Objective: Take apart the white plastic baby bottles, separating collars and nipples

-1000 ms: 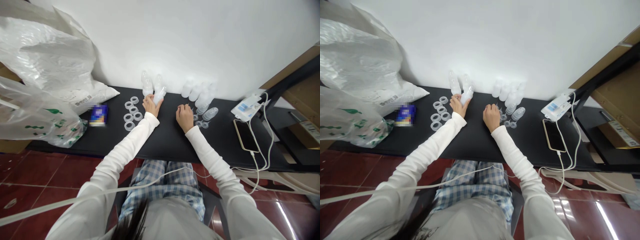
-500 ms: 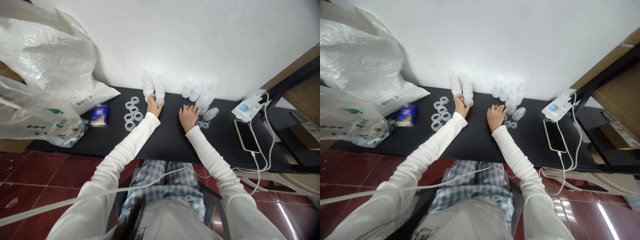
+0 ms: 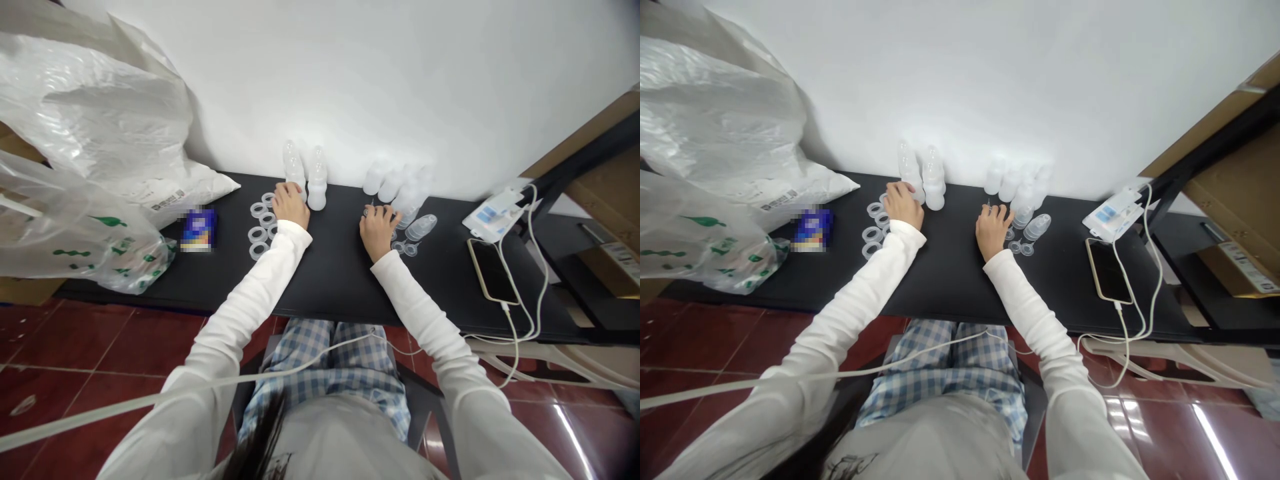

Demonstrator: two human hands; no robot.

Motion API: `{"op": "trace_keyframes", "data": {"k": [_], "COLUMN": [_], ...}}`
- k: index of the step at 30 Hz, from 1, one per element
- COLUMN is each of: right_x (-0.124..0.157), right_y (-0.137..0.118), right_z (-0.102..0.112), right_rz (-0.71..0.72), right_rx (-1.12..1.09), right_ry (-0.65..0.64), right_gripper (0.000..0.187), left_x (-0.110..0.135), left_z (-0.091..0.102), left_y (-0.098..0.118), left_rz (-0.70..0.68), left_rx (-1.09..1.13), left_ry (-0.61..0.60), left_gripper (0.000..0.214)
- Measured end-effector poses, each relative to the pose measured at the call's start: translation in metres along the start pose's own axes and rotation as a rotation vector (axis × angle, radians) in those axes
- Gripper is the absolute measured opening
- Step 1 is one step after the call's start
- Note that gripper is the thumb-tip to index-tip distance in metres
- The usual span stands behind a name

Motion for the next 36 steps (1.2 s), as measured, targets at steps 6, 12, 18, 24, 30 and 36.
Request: {"op": "trace_keyframes", "data": {"k": [6, 12, 18, 24, 30, 36], "right_x": [-0.001, -0.001, 0.000, 0.001, 0.007, 0.013], "right_y": [-0.007, -0.013, -0.015, -0.012, -0.011, -0.013], "right_z": [0.007, 0.006, 0.006, 0.003, 0.001, 0.003], "right_rz": [0.068, 0.145, 0.156, 0.098, 0.181, 0.319], "right_rx": [0.003, -0.026, -0.179, -0.371, -0.557, -0.607], "right_ry": [0.070, 0.171, 0.213, 0.271, 0.258, 0.229], "right_gripper": [0.036, 0.039, 0.044, 0.041, 0.035, 0.032], "left_x": [-0.010, -0.008, -0.004, 0.011, 0.032, 0.047], "left_z": [0.020, 0.020, 0.021, 0.011, -0.010, -0.031], "left_y": [-0.016, -0.015, 0.003, 0.023, 0.037, 0.047], "left_rz": [0.279, 0.304, 0.312, 0.228, 0.202, 0.672], "left_rx": [-0.242, -0.458, -0.377, -0.016, 0.703, 1.020], "left_ry": [-0.038, -0.229, -0.099, 0.060, -0.124, -0.578], "left_gripper": [0.043, 0.045, 0.030, 0.033, 0.049, 0.035]}}
Point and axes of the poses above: each hand's wrist, its own x-axis away from the middle knuckle, its own z-axis out of the back of the hand, y = z × x, the point moved 2 cm from there along -x, towards the middle knuckle, and after that the axes turned 4 degrees about z, right-handed, at the moved point
